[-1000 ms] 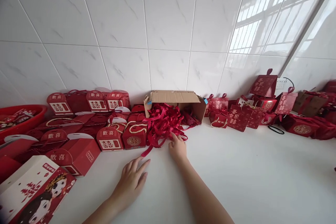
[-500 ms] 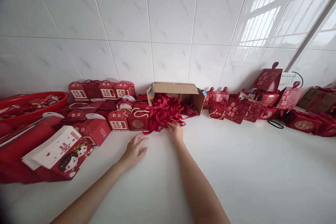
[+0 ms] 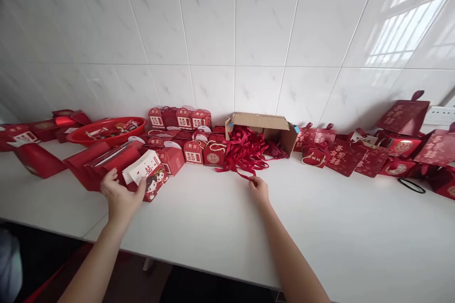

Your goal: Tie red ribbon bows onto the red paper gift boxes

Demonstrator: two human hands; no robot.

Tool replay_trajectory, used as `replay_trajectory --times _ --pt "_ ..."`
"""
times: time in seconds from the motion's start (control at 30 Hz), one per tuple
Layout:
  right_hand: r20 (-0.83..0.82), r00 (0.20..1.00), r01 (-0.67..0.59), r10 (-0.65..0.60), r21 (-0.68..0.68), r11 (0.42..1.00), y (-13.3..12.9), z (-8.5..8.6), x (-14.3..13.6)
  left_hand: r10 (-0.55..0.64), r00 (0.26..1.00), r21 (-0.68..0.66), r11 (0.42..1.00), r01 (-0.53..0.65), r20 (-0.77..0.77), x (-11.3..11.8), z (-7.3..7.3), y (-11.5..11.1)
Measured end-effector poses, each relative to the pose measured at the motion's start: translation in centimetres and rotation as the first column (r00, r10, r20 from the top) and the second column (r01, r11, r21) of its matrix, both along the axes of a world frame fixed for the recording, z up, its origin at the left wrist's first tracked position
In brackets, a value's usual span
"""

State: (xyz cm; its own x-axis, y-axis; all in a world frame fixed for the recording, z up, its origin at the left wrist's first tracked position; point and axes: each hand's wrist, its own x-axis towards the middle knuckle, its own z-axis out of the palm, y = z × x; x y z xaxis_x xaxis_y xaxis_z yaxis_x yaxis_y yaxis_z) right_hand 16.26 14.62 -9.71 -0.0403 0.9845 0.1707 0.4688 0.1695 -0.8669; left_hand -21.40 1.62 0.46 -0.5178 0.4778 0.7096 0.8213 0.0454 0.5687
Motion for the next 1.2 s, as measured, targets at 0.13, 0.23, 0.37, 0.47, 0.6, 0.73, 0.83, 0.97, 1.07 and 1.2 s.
replay_trajectory --times 0.13,0.23,0.37,0.47,0.6,0.73,0.83,0.97,1.07,1.2 --pt "0.089 0.989 -0.129 0.121 0.091 0.987 -2.6 1.2 -0.7 0.013 0.988 -0.067 0.998 -0.002 0.157 -1.8 2.7 1.3" --pt "0.112 0.988 -0.126 0.111 0.143 0.982 -4.0 1.6 -1.1 0.040 0.957 -0.073 0.997 -0.020 0.288 -1.3 3.1 1.2" --pt "0.043 0.988 0.140 -0.149 0.172 0.975 -4.1 1.9 -1.4 -0.210 0.877 0.133 0.977 0.169 0.432 3.1 1.5 0.8" --pt "-0.051 0.969 0.248 -0.243 0.188 0.950 -3.1 2.9 -1.5 -0.463 0.746 0.170 0.883 0.438 0.479 8.4 0.4 1.6" --pt "-0.150 0.989 0.051 -0.012 0.254 0.966 -1.5 5.9 -1.7 -0.661 0.534 0.176 0.700 0.692 0.527 14.7 0.4 4.7" --pt "-0.146 0.956 -0.198 0.256 0.324 0.925 0.1 9.8 -1.5 -0.741 0.475 0.116 0.588 0.801 0.475 17.9 1.7 8.7" --pt "-0.094 0.940 -0.276 0.329 0.359 0.892 1.5 11.5 -0.9 -0.767 0.474 -0.025 0.515 0.857 0.432 18.0 3.0 11.3" --pt "-0.037 0.926 -0.347 0.377 0.313 0.884 3.1 11.9 -0.3 -0.734 0.542 -0.377 0.405 0.833 0.409 16.5 5.1 13.3" --pt "-0.010 0.920 -0.375 0.392 0.271 0.887 3.5 11.8 -0.3 -0.726 0.594 -0.523 0.376 0.765 0.346 15.7 6.1 13.7" --pt "0.010 0.914 -0.398 0.406 0.224 0.890 3.2 12.1 -0.3 -0.705 0.677 -0.662 0.405 0.631 0.213 15.0 7.0 12.7"
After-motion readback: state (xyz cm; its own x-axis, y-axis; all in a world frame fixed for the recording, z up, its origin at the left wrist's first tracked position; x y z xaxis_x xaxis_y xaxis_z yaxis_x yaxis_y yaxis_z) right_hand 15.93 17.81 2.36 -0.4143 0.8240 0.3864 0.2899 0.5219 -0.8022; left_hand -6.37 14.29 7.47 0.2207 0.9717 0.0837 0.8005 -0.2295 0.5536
